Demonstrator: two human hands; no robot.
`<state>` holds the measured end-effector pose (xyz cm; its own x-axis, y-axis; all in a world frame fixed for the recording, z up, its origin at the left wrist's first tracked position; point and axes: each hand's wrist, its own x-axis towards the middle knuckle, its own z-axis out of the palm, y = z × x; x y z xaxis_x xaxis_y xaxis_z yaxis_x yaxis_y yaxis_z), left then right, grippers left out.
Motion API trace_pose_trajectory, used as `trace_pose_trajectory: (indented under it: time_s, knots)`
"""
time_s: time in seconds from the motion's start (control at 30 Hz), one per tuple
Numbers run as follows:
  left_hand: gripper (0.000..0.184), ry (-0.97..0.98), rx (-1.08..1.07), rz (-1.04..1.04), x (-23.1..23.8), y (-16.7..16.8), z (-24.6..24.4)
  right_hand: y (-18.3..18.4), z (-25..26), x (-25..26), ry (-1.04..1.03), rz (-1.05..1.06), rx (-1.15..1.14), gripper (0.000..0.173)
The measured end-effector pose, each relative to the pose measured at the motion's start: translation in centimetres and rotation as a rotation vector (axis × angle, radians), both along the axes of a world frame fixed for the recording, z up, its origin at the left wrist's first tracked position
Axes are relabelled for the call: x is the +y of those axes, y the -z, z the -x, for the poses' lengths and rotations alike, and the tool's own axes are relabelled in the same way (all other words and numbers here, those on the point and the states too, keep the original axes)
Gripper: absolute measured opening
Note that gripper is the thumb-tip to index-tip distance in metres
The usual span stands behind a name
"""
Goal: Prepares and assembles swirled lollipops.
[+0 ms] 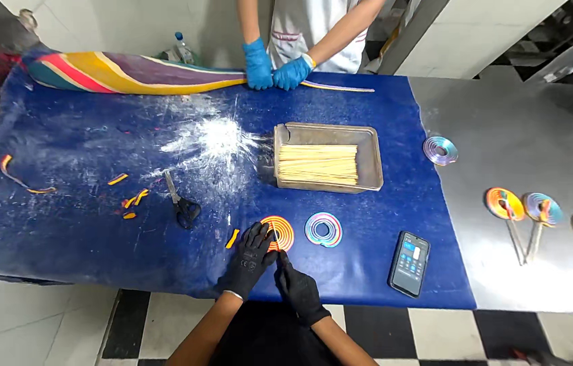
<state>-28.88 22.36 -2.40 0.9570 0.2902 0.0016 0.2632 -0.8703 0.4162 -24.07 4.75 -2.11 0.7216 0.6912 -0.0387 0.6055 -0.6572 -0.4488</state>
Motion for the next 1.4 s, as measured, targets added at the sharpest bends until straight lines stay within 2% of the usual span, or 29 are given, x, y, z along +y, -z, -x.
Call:
trace_pose_trajectory:
  time_s: [0.13, 0.43, 0.57, 0.67, 0.77, 0.83, 0.97, 1.0, 1.07, 1.13, 1.27, 1.33, 1.4]
  knots:
    - [0.057, -0.099, -0.018, 0.046, -0.8, 0.3, -0.5, 0.0, 0.7, 0.0, 0.033, 0.047, -0.017, 0.050]
    - [0.056, -0.069, -0.015, 0.111, -0.6, -0.7, 0.0, 0.1, 0.7, 0.1, 0.024, 0.095, -0.020, 0.051]
    - [0.057, -0.042, 0.009, 0.124, -0.4, -0.7, -0.1, -0.8, 0.2, 0.2, 0.011, 0.190, 0.082, 0.052]
    - [0.052, -0.110, -0.138, 0.244, 0.1, -1.3, -0.5, -1.5, -0.4, 0.5, -0.012, 0.256, 0.153, 0.054]
    - [0.072, -0.182, -0.088, 0.109, 1.1, -2.2, -2.9, -1.5, -0.5, 0.5, -0.031, 0.272, 0.156, 0.055]
    - [0.093, -0.183, 0.079, 0.031, 1.5, -2.4, -4.5, -1.5, -0.5, 0.4, -0.048, 0.238, 0.135, 0.055]
    - [0.112, -0.220, 0.312, 0.013, 2.0, -3.7, -6.2, -3.2, -1.4, 0.5, -0.110, 0.270, 0.189, 0.052]
    - [0.117, -0.232, 0.337, 0.013, 2.1, -3.8, -6.2, -3.6, -1.8, 0.2, -0.121, 0.231, 0.186, 0.050]
    - [0.126, -0.258, 0.382, 0.015, 2.7, -4.4, -7.0, -3.5, -4.0, 0.5, -0.158, 0.024, 0.047, 0.044]
    - [0.130, -0.270, 0.419, 0.003, 2.8, -4.7, -7.5, -3.1, -7.0, 1.4, -0.284, -0.044, -0.024, 0.053]
    - [0.128, -0.277, 0.494, -0.064, 2.5, -4.8, -8.0, -1.0, -11.0, 3.7, -0.565, -0.011, -0.082, 0.074]
    - [0.125, -0.243, 0.459, -0.065, 2.7, -4.6, -7.6, -0.4, -11.4, 4.1, -0.593, -0.018, -0.103, 0.076]
    - [0.124, -0.199, 0.299, 0.009, 3.1, -3.9, -5.9, -0.3, -11.3, 4.0, -0.598, -0.026, -0.137, 0.077]
